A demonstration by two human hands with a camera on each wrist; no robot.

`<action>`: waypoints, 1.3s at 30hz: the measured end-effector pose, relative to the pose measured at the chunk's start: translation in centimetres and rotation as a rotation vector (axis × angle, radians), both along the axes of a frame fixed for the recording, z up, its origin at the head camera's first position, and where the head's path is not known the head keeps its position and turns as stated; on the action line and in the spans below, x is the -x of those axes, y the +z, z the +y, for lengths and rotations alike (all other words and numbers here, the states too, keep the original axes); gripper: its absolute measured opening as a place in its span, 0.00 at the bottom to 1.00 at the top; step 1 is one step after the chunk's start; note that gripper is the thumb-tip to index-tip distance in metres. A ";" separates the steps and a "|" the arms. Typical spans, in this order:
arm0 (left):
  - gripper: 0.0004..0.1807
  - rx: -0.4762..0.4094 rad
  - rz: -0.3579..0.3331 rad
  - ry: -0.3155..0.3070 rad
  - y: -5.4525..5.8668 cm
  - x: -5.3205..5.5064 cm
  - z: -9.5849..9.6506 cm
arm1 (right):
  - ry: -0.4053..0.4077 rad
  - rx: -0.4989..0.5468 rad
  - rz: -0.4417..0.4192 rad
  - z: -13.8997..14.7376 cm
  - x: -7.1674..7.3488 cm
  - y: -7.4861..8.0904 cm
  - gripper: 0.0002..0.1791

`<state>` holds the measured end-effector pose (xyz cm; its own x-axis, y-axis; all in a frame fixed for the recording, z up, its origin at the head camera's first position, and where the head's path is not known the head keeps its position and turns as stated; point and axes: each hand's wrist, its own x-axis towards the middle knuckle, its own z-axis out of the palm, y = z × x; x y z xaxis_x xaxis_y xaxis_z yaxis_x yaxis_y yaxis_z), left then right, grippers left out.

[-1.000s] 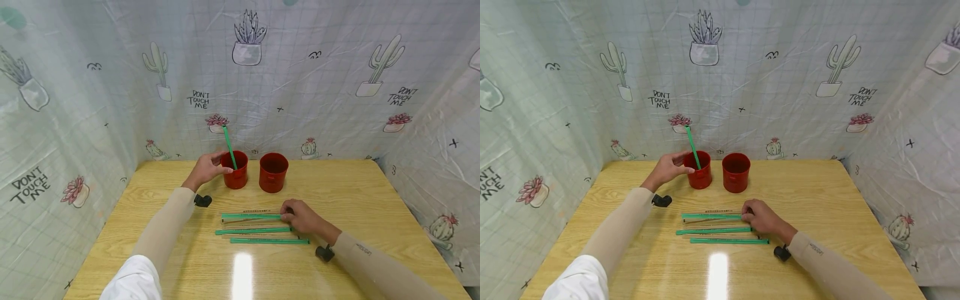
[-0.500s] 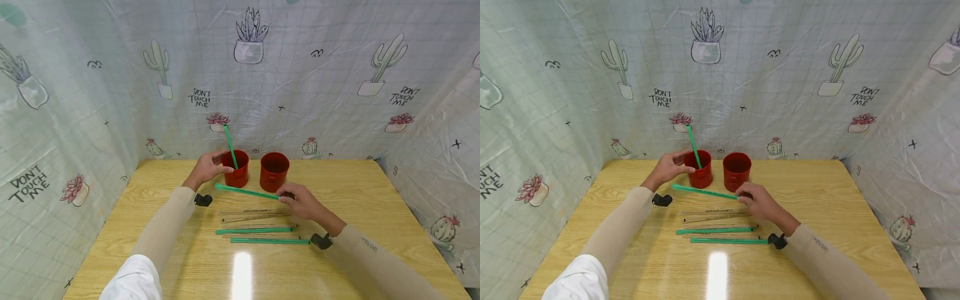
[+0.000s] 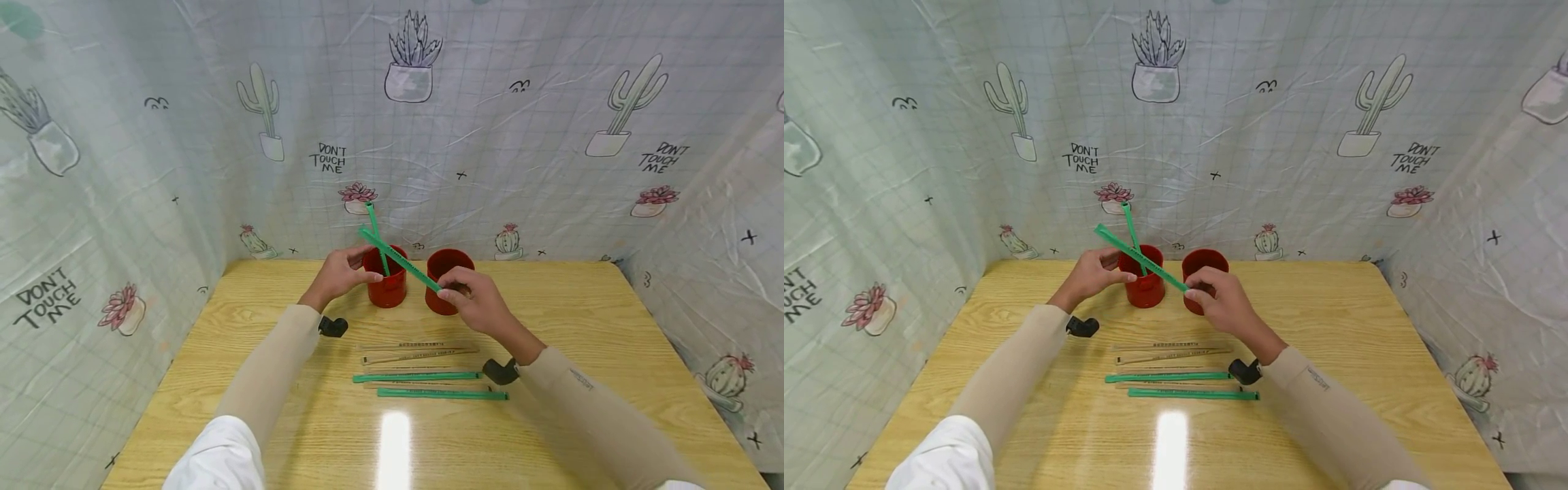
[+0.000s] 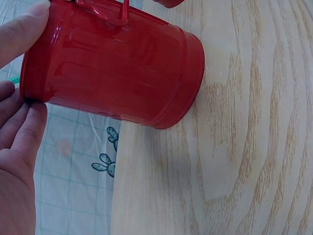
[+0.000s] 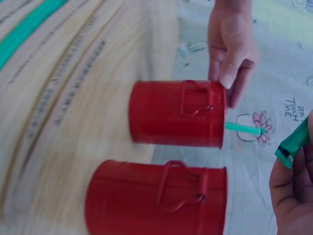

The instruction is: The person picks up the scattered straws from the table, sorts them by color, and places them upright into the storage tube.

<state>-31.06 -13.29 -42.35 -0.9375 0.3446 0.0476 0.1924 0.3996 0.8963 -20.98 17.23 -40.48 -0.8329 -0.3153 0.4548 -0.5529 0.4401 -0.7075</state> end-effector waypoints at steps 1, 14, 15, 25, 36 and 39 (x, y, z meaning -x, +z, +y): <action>0.42 -0.001 0.000 -0.004 0.0 0.0 0.0 | -0.002 0.013 0.017 -0.4 0.2 0.1 0.04; 0.41 0.001 0.024 0.004 -0.1 0.2 -0.2 | -0.024 0.122 0.261 -5.1 3.9 0.4 0.03; 0.41 -0.001 0.024 0.006 -0.1 0.2 -0.2 | -0.039 0.124 0.246 -5.5 4.1 0.5 0.03; 0.38 -0.015 0.013 0.014 -0.1 0.2 -0.1 | -0.211 0.170 -0.016 -8.9 6.5 0.6 0.08; 0.38 -0.005 0.015 0.006 0.0 0.5 0.1 | -0.334 0.032 -0.123 -10.2 7.9 0.3 0.08; 0.39 -0.009 0.019 0.007 -0.1 0.6 0.1 | -0.345 0.018 -0.118 -10.2 8.0 0.1 0.09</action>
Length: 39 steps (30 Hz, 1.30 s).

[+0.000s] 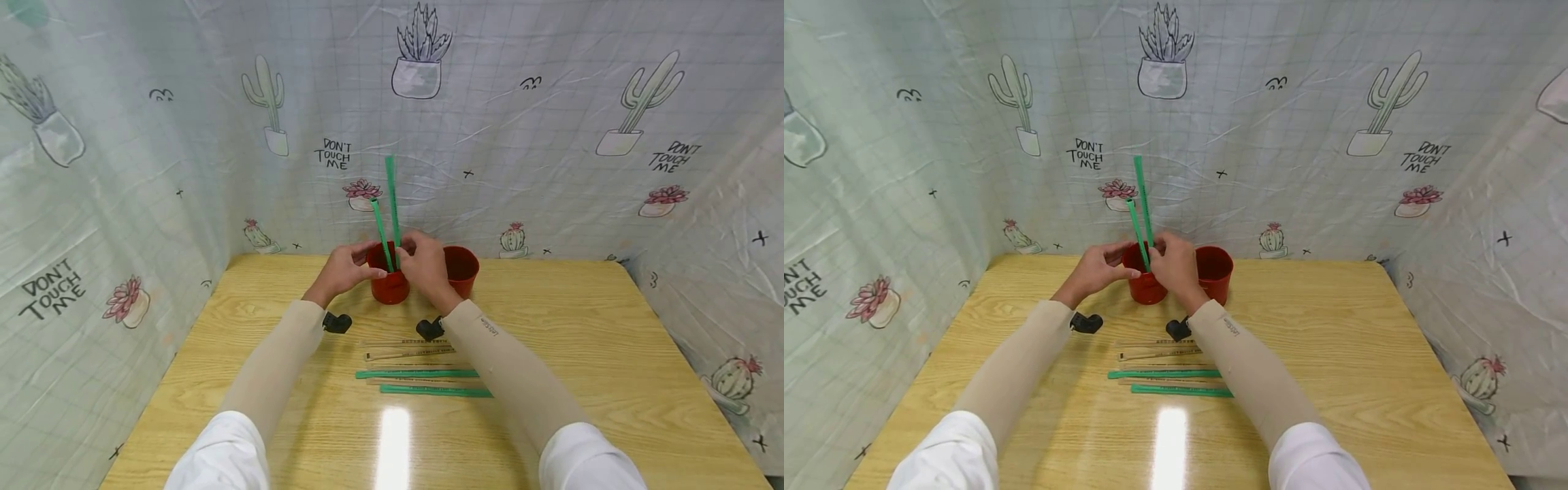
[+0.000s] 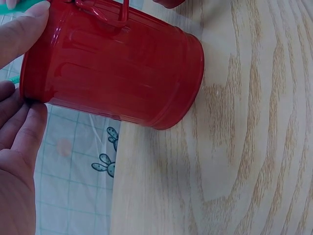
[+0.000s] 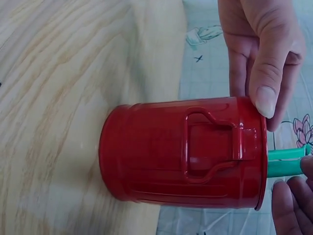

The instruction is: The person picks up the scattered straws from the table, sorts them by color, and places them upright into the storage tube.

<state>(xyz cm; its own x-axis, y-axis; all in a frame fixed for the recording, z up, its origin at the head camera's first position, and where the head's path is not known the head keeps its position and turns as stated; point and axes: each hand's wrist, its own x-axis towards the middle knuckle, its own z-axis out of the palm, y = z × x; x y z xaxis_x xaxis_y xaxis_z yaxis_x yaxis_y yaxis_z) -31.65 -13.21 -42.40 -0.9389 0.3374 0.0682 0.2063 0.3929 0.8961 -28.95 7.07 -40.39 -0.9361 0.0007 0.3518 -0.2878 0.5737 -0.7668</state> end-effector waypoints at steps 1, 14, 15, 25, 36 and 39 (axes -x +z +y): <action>0.39 0.000 0.000 -0.001 -0.1 0.0 0.0 | -0.004 -0.004 -0.001 0.1 0.0 -0.1 0.10; 0.39 -0.004 -0.012 -0.006 -0.1 0.0 0.0 | 0.112 -0.066 0.240 2.0 -2.8 -1.1 0.07; 0.39 -0.004 -0.014 -0.005 -0.1 0.0 0.0 | 0.129 -0.069 0.271 2.3 -3.2 -1.1 0.07; 0.39 -0.010 -0.010 -0.002 -0.3 -0.2 0.0 | 0.252 -0.141 0.435 4.8 -7.3 -1.3 0.05; 0.40 -0.005 -0.005 0.005 -0.5 -0.3 0.1 | 0.385 -0.153 0.301 9.9 -11.9 -4.6 0.10; 0.40 0.004 -0.005 0.008 -0.5 -0.2 -0.1 | 0.413 -0.165 0.251 11.2 -12.6 -6.0 0.11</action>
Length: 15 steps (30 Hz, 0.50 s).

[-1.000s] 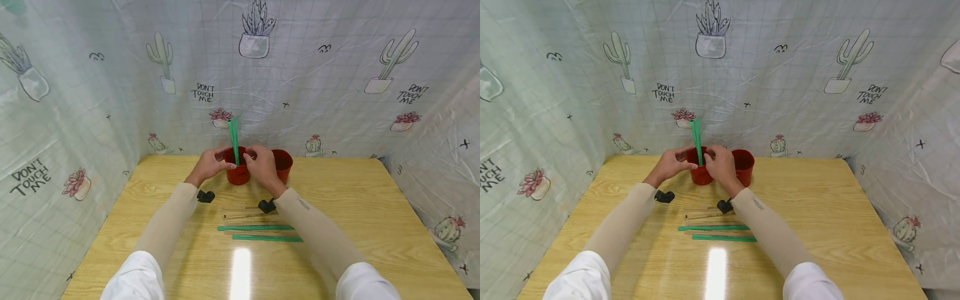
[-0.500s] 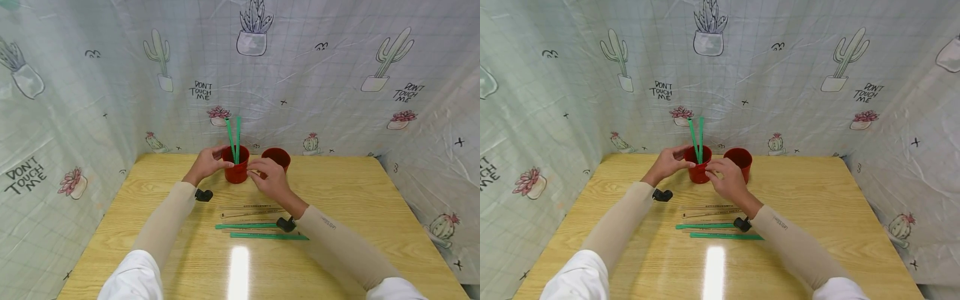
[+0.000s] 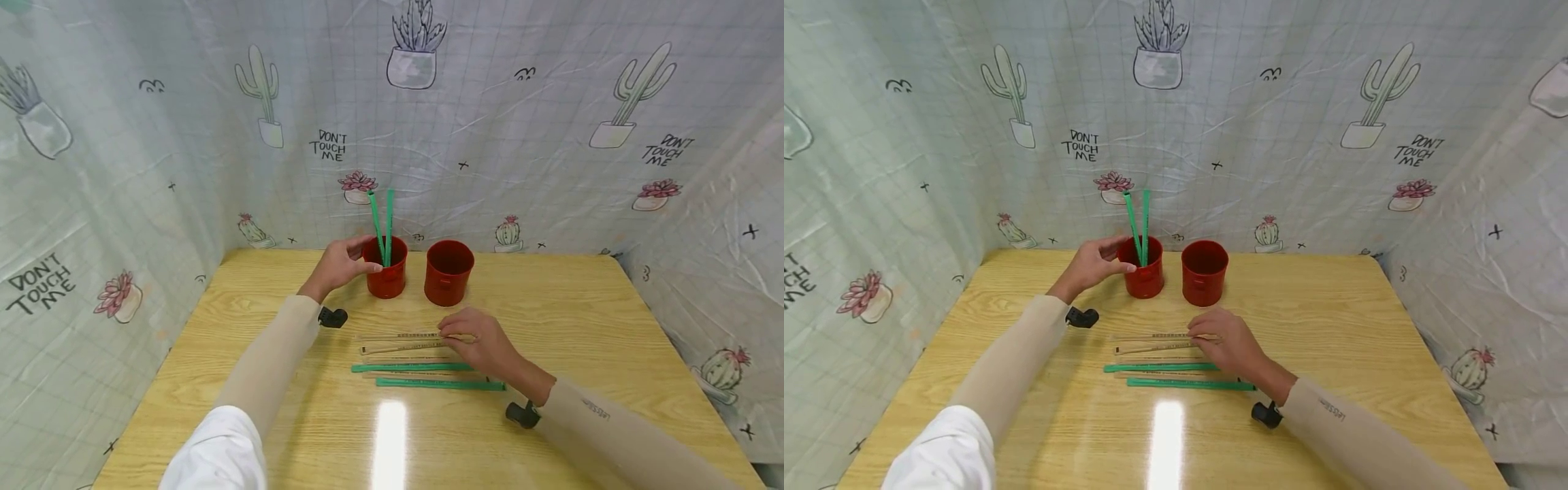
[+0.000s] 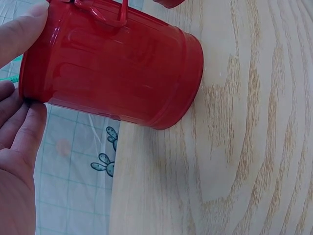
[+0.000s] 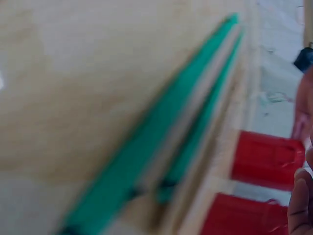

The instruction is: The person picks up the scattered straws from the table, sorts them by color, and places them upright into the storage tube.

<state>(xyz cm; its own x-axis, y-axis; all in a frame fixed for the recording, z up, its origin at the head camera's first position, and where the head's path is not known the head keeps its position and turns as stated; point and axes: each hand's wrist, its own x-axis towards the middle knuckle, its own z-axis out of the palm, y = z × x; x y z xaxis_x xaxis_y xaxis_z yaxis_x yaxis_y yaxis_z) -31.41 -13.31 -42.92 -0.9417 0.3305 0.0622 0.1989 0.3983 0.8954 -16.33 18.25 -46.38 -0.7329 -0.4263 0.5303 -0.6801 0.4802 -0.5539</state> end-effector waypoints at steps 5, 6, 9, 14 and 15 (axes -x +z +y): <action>0.40 -0.005 -0.015 -0.003 0.1 0.0 -0.1 | 0.011 -0.046 -0.083 1.5 -1.1 -1.7 0.09; 0.40 -0.010 -0.015 -0.007 0.2 0.0 -0.1 | 0.011 -0.056 -0.100 1.6 -1.3 -2.0 0.08; 0.40 -0.015 -0.017 -0.015 0.3 0.0 0.0 | 0.020 -0.091 -0.139 2.0 -1.7 -2.6 0.08; 0.40 -0.019 -0.025 -0.017 0.4 -0.2 0.2 | 0.034 -0.138 -0.179 2.4 -2.0 -3.1 0.09; 0.40 -0.017 -0.025 -0.015 0.4 -0.3 0.3 | 0.037 -0.144 -0.182 2.5 -2.0 -3.1 0.09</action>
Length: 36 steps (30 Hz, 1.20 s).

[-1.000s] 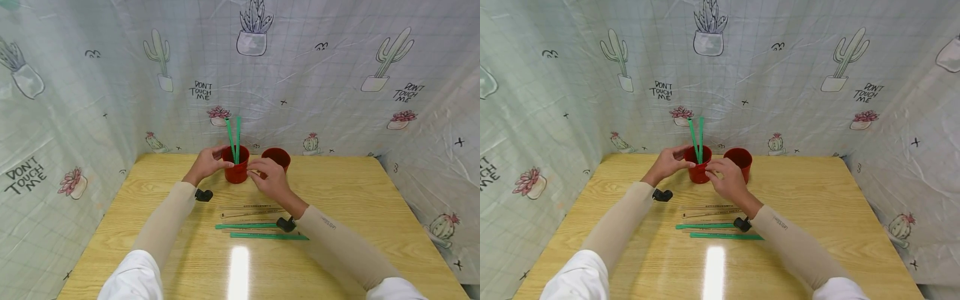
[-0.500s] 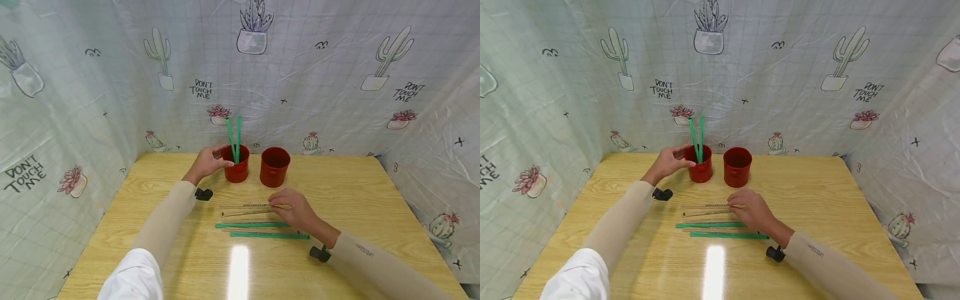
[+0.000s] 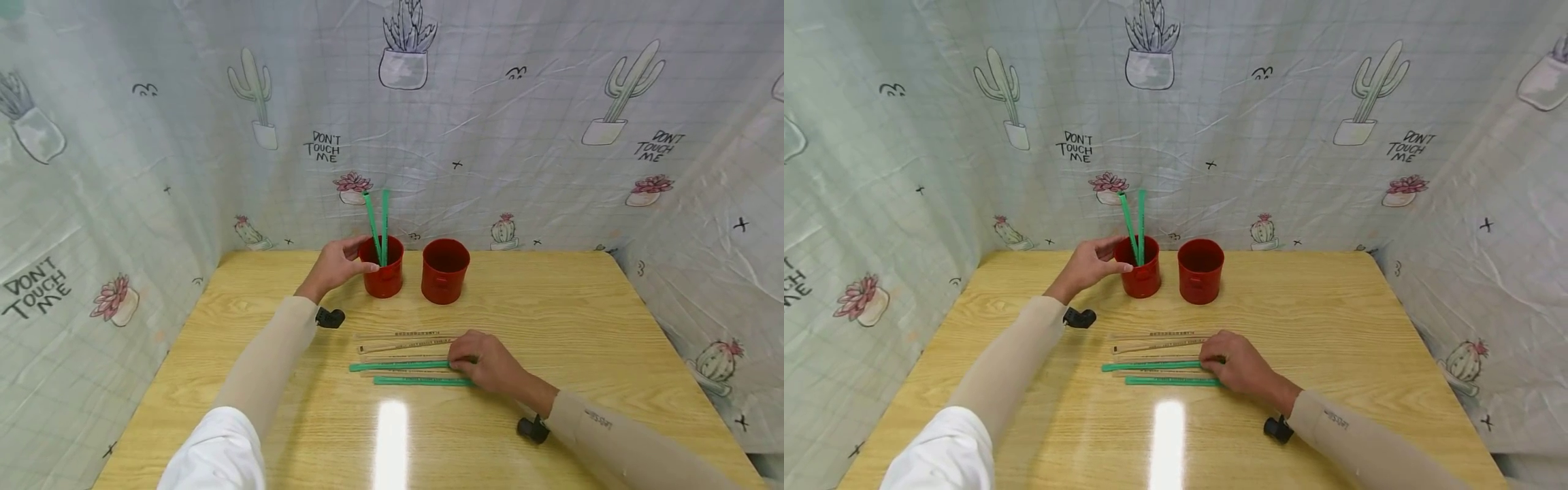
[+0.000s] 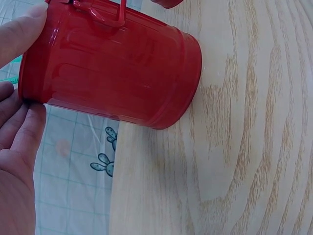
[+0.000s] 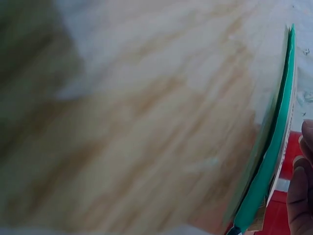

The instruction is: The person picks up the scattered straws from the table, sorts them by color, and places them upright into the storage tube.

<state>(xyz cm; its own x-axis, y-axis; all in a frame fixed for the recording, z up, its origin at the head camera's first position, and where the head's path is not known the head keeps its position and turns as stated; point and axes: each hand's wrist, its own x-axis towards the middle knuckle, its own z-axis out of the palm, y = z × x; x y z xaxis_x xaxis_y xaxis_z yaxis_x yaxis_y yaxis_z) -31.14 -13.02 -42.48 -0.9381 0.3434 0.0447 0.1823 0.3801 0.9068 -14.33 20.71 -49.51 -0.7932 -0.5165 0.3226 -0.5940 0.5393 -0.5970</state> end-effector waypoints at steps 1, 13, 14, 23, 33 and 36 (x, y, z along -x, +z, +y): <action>0.39 0.000 0.000 0.002 0.0 0.0 0.0 | 0.006 -0.004 -0.002 0.0 0.0 0.0 0.09; 0.40 0.004 -0.019 0.008 0.1 0.0 -0.1 | 0.026 -0.137 -0.071 -0.1 0.6 -0.2 0.07; 0.40 0.007 -0.019 0.010 0.2 0.0 -0.1 | 0.031 -0.167 -0.067 -0.1 0.7 -0.1 0.07; 0.40 0.022 -0.006 0.014 0.1 0.2 0.0 | 0.128 -0.492 -0.023 -1.5 1.1 2.0 0.08; 0.40 0.031 0.004 0.005 -0.2 0.3 -0.1 | 0.125 -0.533 0.029 -1.7 1.0 2.6 0.09; 0.40 0.031 0.005 0.007 0.0 0.2 -0.1 | 0.130 -0.489 0.067 -1.5 1.2 3.2 0.11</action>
<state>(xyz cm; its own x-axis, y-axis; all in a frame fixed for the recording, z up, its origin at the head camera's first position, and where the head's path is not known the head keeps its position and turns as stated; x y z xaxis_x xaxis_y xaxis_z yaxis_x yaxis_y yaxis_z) -31.36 -13.13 -42.51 -0.9404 0.3378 0.0386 0.1836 0.4090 0.8939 -15.55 19.18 -46.33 -0.6980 -0.7130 0.0665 -0.7032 0.6649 -0.2517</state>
